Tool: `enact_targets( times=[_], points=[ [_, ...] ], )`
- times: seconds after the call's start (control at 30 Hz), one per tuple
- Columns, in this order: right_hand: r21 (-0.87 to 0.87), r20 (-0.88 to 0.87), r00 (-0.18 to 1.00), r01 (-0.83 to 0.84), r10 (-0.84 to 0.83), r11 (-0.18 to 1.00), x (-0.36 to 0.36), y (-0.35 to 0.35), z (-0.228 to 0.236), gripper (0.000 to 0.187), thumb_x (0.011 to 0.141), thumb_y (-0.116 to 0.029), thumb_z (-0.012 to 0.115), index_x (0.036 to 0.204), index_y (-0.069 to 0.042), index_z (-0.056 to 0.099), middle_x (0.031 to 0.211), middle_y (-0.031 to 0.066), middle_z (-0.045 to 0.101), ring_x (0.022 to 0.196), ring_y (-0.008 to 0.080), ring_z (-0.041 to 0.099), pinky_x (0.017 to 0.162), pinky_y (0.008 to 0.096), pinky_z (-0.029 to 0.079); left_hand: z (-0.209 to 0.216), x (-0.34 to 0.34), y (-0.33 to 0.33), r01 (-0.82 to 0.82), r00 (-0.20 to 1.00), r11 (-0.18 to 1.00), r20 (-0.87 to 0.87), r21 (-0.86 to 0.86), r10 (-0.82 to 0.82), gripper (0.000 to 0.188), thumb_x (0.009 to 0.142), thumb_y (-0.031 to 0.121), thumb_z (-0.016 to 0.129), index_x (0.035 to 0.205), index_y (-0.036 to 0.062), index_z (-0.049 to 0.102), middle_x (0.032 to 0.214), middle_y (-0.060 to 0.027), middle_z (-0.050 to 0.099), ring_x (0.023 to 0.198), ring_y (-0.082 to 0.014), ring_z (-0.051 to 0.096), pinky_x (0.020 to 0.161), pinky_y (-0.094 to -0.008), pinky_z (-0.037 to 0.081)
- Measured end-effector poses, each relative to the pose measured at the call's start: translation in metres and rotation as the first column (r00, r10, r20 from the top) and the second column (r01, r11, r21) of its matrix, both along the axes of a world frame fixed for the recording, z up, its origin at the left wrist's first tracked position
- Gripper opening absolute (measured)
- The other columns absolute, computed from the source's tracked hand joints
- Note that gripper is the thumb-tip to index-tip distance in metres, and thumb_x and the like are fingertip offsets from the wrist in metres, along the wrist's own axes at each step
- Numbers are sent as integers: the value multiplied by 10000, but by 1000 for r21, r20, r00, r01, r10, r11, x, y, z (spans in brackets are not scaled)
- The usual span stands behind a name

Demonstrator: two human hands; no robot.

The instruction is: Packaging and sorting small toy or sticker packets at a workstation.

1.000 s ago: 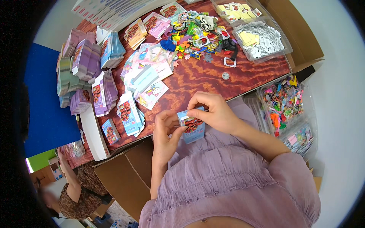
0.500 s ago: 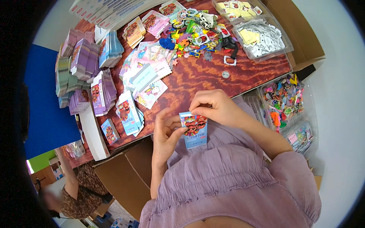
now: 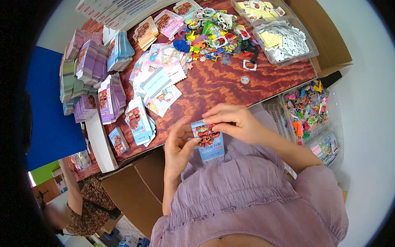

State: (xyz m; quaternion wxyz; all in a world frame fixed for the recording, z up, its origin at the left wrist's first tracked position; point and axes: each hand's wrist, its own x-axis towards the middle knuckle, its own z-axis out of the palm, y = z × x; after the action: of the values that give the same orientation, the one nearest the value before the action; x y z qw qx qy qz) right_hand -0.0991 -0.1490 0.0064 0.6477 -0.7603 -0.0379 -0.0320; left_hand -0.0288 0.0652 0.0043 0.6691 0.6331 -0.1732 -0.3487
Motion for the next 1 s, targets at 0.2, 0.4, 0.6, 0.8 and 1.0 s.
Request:
enact_targets(
  times=[0.2, 0.4, 0.6, 0.8, 1.0],
  points=[
    [170, -59, 995, 89, -80, 981, -11, 7, -22, 225, 876, 1, 635, 1096, -6, 683, 1172, 141, 645, 1077, 223, 622, 921, 331, 489, -12, 4, 1, 112, 989, 990, 89, 86, -120, 454, 877, -102, 594, 1312, -4, 509, 1118, -91, 620, 971, -146, 630, 819, -268, 542],
    [432, -301, 940, 285, -161, 855, 18, 7, -9, 196, 931, -49, 589, 1116, 3, 626, 1058, 57, 650, 956, 126, 633, 826, 267, 515, -2, 18, 1, -58, 981, 990, -192, -131, 32, 552, 946, -53, 512, 1467, 56, 361, 1282, -141, 580, 1093, -180, 607, 908, -297, 502],
    [758, -410, 912, 323, 29, 566, 70, 40, -2, 241, 949, -153, 593, 1161, -57, 534, 1060, 53, 633, 914, 121, 628, 770, 306, 544, -1, 26, -12, -239, 863, 969, 443, -65, 243, 1116, 683, 58, 832, 1527, 2, 104, 1581, -185, 176, 1431, -301, 269, 1133, -373, 302],
    [292, -239, 967, -19, 93, 956, 128, 74, 0, 227, 946, -168, 601, 1110, -12, 600, 949, 18, 633, 841, 77, 595, 725, 241, 500, 24, 56, 47, -669, 660, 710, 265, -220, 703, 662, 740, 53, 750, 1313, -3, 425, 1165, -130, 554, 996, -190, 588, 875, -346, 506],
    [-229, 152, 919, -325, 364, 918, 186, 149, 7, 203, 885, -177, 599, 992, -20, 669, 936, 145, 674, 889, 295, 634, 796, 414, 489, 39, 114, 138, -856, 462, 352, -256, -378, 849, 480, 952, 417, 583, 1242, 51, 473, 1149, -89, 542, 1092, -250, 523, 981, -440, 391]
  ],
)
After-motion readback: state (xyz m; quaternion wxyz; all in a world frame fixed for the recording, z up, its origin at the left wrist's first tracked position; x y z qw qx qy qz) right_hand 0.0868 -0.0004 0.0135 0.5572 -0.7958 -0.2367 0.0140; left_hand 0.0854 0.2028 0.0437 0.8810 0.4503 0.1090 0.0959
